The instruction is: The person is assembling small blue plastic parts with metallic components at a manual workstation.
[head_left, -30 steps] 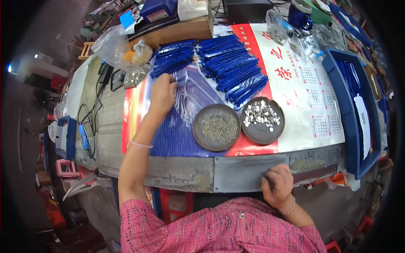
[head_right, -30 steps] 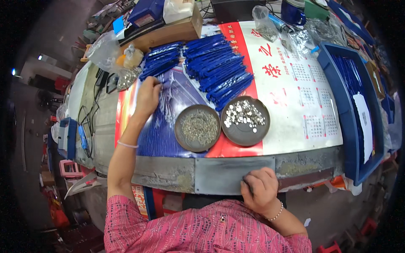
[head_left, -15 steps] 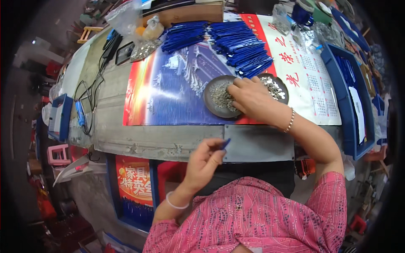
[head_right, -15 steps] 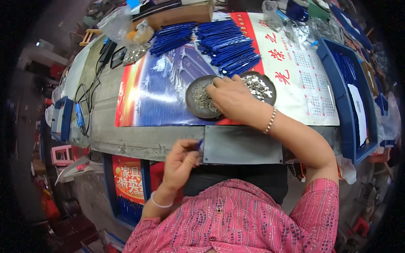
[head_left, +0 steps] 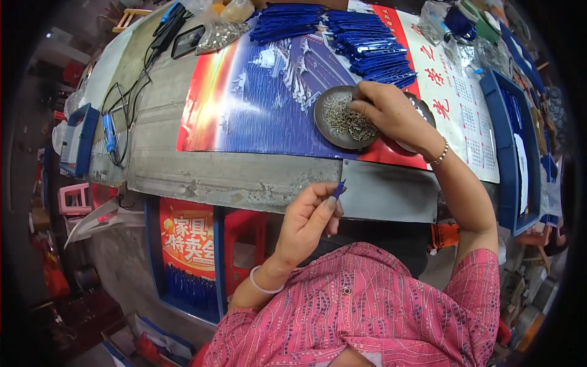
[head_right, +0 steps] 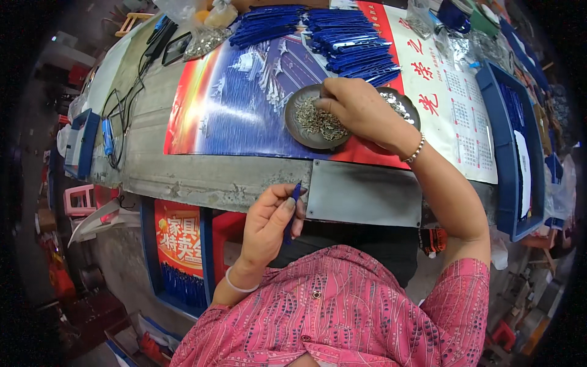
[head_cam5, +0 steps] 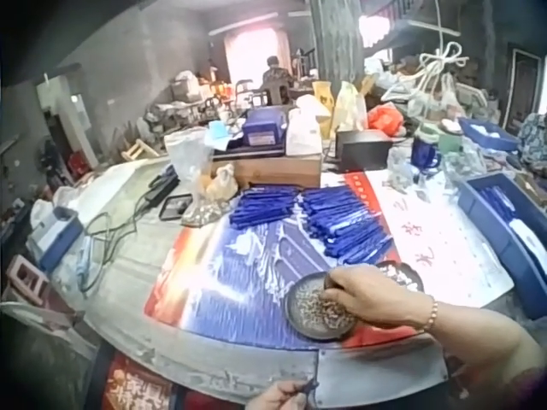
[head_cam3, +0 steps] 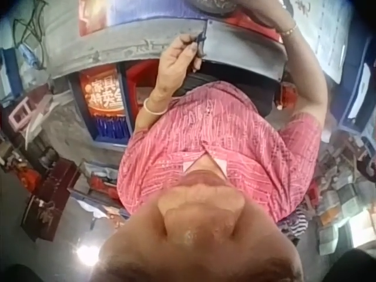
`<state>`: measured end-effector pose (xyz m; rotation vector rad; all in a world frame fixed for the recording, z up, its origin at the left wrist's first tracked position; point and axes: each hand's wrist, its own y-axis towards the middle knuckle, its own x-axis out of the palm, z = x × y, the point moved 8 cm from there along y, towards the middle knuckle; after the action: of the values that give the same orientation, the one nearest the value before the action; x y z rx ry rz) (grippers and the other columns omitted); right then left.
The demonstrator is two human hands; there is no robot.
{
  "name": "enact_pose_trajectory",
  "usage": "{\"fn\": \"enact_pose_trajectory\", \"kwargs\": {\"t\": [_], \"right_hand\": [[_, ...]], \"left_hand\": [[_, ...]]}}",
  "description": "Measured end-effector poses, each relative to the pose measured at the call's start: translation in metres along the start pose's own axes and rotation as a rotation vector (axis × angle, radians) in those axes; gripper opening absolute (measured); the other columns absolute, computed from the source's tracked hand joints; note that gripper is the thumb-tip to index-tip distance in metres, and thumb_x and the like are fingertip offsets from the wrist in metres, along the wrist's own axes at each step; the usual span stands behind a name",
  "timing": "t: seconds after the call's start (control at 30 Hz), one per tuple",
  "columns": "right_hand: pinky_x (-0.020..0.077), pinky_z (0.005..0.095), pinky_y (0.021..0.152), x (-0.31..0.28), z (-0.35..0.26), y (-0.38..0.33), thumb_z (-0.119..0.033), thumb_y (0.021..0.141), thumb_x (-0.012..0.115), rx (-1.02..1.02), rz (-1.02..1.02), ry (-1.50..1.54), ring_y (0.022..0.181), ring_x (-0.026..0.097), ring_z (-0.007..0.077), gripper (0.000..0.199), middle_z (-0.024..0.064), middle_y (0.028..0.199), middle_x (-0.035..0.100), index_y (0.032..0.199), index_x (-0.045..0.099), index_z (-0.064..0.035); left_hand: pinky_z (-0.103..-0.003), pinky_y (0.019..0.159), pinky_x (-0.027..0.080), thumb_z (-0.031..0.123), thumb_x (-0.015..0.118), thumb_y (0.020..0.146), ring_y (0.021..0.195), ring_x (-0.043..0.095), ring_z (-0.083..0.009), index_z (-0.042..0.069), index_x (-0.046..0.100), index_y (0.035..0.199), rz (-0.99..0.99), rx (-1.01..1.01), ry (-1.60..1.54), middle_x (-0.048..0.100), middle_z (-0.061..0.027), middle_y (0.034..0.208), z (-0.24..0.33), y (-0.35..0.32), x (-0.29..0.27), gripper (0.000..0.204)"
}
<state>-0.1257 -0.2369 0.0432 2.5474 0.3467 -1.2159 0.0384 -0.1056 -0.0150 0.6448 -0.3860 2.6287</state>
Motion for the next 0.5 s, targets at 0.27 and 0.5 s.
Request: {"fn": "enact_pose_trajectory", "kwargs": {"t": [0.27, 0.5], "right_hand": [[0.0429, 0.0228, 0.065, 0.001, 0.016, -0.003, -0.01, 0.087, 0.059, 0.169, -0.028, 0.455, 0.072, 0.052, 0.0072, 0.013, 0.001, 0.078, 0.056, 0.089, 0.054, 0.0021], [0.0448, 0.0205, 0.066, -0.001, 0.022, -0.016, -0.007, 0.083, 0.063, 0.287, -0.043, 0.856, 0.072, 0.055, 0.008, 0.013, 0.0055, 0.08, 0.059, 0.079, 0.051, -0.0035]], "left_hand": [[-0.019, 0.052, 0.041, 0.011, 0.052, 0.094, 0.062, 0.051, -0.0069, -0.001, 0.05, 0.112, -0.01, 0.043, 0.111, 0.058, -0.0042, 0.079, 0.011, 0.003, 0.004, 0.021], [-0.029, 0.052, 0.044, -0.007, 0.069, 0.068, 0.063, 0.058, -0.0251, 0.002, 0.061, 0.096, 0.0, 0.824, 1.169, 0.059, -0.0129, 0.079, 0.061, -0.008, 0.044, 0.031]]}}
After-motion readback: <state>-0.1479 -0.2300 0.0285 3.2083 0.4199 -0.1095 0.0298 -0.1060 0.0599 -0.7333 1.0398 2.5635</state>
